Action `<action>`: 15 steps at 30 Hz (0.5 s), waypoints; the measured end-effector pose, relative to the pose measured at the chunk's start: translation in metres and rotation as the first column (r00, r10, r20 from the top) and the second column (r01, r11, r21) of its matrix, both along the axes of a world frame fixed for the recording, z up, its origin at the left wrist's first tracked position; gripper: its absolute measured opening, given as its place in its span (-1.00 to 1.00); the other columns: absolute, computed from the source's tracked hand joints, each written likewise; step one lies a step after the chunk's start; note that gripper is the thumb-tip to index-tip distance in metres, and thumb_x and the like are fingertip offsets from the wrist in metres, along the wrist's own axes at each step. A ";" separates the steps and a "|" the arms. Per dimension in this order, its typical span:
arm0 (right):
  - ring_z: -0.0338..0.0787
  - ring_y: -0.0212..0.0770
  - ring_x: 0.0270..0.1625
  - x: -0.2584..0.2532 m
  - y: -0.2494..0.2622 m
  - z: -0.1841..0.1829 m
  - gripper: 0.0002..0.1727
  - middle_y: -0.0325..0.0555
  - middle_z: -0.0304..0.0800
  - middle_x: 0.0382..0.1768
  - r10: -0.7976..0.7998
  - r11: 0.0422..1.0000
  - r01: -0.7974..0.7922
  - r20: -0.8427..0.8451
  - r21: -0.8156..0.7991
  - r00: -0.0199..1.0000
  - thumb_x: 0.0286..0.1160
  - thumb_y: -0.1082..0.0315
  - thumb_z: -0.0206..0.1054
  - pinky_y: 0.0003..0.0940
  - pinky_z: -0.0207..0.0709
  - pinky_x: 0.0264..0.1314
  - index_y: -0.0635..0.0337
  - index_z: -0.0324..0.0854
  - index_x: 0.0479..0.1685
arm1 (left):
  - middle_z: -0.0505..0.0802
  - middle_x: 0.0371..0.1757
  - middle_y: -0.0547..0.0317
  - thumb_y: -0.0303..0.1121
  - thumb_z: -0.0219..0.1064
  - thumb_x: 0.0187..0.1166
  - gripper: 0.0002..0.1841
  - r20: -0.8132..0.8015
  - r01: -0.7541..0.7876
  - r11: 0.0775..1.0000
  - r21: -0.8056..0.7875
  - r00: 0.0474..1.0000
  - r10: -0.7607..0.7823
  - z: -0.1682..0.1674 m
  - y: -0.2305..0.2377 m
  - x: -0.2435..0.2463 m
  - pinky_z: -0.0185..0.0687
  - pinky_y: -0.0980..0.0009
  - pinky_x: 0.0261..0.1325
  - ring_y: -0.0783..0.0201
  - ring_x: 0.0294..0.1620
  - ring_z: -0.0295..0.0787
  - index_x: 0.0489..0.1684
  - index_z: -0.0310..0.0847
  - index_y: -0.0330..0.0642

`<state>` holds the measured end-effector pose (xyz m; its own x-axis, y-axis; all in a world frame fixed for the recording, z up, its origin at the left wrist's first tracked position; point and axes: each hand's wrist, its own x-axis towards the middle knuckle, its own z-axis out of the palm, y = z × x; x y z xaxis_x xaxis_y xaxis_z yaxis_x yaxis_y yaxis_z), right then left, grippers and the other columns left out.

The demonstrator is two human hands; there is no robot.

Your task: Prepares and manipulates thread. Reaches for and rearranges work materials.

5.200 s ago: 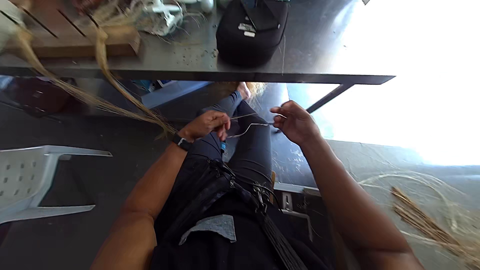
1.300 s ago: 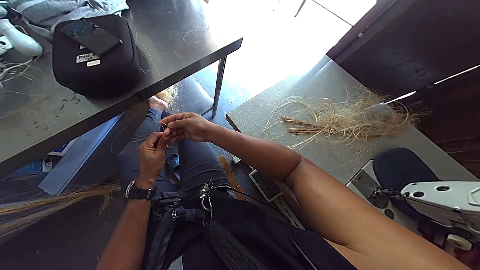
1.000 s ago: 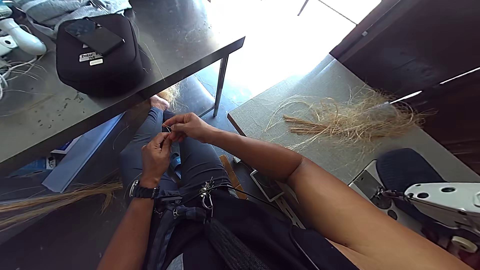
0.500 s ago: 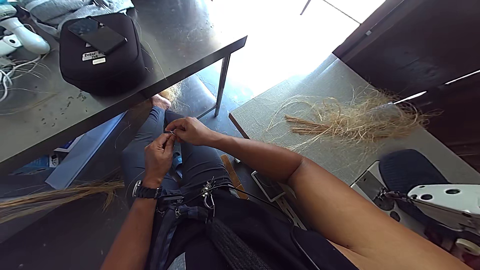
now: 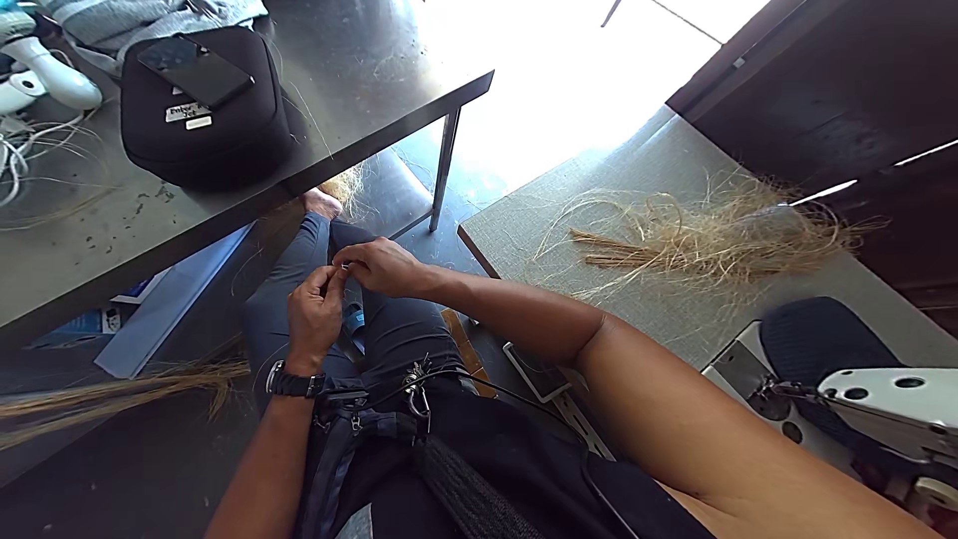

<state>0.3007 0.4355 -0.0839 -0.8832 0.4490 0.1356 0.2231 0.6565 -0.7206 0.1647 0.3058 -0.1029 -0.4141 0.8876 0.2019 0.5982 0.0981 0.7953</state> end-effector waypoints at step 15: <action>0.82 -0.11 -0.34 0.000 -0.001 0.003 -0.69 -0.04 0.85 -0.36 -0.040 0.996 0.040 -0.005 -0.084 0.999 0.63 0.48 0.20 -0.03 0.72 -0.16 0.17 0.78 0.20 | 0.81 0.13 0.05 -0.25 0.30 0.70 -0.77 -0.176 -0.041 0.986 0.161 0.982 0.070 -0.001 -0.004 0.006 0.74 0.42 -0.04 0.37 -0.10 0.78 -0.17 0.79 -0.22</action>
